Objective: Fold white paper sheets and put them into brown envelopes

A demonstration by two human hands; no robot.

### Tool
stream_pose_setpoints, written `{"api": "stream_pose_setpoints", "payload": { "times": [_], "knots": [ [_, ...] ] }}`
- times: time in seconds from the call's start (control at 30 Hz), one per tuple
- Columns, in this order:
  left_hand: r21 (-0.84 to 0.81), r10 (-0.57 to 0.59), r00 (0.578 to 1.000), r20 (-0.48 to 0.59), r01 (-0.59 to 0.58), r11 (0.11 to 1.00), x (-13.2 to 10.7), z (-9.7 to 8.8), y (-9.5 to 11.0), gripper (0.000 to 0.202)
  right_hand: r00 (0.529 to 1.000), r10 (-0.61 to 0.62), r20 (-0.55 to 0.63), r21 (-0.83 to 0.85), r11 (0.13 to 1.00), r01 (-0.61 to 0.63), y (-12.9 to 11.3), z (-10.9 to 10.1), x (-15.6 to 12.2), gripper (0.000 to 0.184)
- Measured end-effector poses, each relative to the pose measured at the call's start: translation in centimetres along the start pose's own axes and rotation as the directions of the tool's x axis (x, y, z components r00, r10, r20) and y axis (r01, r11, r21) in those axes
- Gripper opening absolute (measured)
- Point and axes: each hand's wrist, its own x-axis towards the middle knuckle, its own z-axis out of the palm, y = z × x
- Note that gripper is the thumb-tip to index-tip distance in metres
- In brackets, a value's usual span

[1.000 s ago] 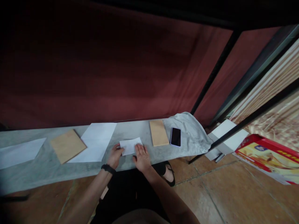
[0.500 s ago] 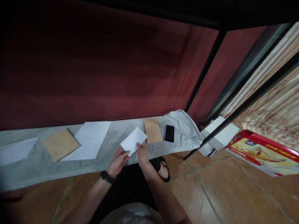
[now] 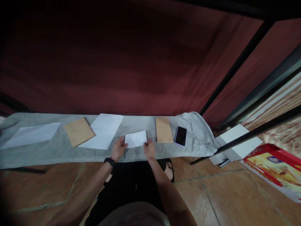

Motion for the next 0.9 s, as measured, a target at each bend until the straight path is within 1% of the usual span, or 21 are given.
{"api": "stream_pose_setpoints", "payload": {
  "times": [0.07,0.1,0.13,0.2,0.23,0.3,0.37,0.43,0.5,0.53,0.63,0.73,0.8,0.9],
  "knots": [
    [0.222,0.072,0.997,0.007,-0.072,0.973,0.0,0.2,-0.3,0.050,1.000,0.005,-0.004,-0.168,0.986,-0.005,0.0,0.0,0.0,0.029],
    [0.301,0.103,0.995,0.019,-0.104,0.948,-0.1,0.3,-0.3,0.048,1.000,0.014,0.000,-0.256,0.966,-0.014,0.0,-0.1,-0.1,0.032],
    [0.346,0.126,0.992,0.031,-0.128,0.929,-0.3,0.4,-0.2,0.047,1.000,0.017,0.010,-0.344,0.939,-0.013,0.0,-0.2,-0.2,0.034],
    [0.384,0.156,0.987,0.048,-0.162,0.909,-0.9,0.7,0.1,0.046,1.000,0.000,0.027,-0.478,0.878,0.013,-0.1,-0.4,-0.3,0.035],
    [0.404,0.176,0.983,0.060,-0.185,0.896,-1.2,0.9,0.4,0.047,0.999,-0.029,0.029,-0.529,0.848,0.040,-0.1,-0.5,-0.4,0.035],
    [0.431,0.220,0.971,0.094,-0.239,0.870,-1.9,1.7,0.9,0.046,0.991,-0.133,0.026,-0.595,0.795,0.122,-0.1,-0.5,-0.4,0.036],
    [0.439,0.280,0.944,0.175,-0.329,0.836,-2.3,2.8,1.4,0.045,0.963,-0.265,0.049,-0.604,0.760,0.239,-0.1,-0.3,-0.3,0.037],
    [0.447,0.342,0.887,0.311,-0.454,0.771,-2.6,4.2,1.6,0.047,0.920,-0.374,0.118,-0.547,0.749,0.375,0.1,0.2,-0.3,0.039],
    [0.472,0.355,0.832,0.427,-0.539,0.698,-2.6,5.2,1.5,0.052,0.888,-0.423,0.179,-0.466,0.758,0.455,0.7,0.6,-0.3,0.041],
    [0.487,0.347,0.818,0.459,-0.558,0.672,-2.5,5.5,1.2,0.054,0.883,-0.427,0.196,-0.436,0.768,0.468,1.1,0.8,-0.4,0.042],
    [0.507,0.338,0.812,0.475,-0.567,0.649,-2.3,5.5,0.3,0.057,0.888,-0.412,0.206,-0.389,0.798,0.460,2.5,0.9,-0.6,0.047],
    [0.514,0.361,0.822,0.440,-0.560,0.650,-2.2,4.4,-0.7,0.059,0.883,-0.419,0.214,-0.364,0.804,0.470,3.1,0.5,0.0,0.046],
    [0.531,0.372,0.832,0.412,-0.551,0.643,-2.2,3.6,-1.2,0.061,0.886,-0.412,0.213,-0.376,0.803,0.463,2.8,0.2,1.2,0.043],
    [0.551,0.378,0.835,0.401,-0.549,0.628,-2.4,2.9,-1.4,0.062,0.892,-0.386,0.237,-0.444,0.773,0.453,1.2,0.0,3.8,0.044]
  ]
}}
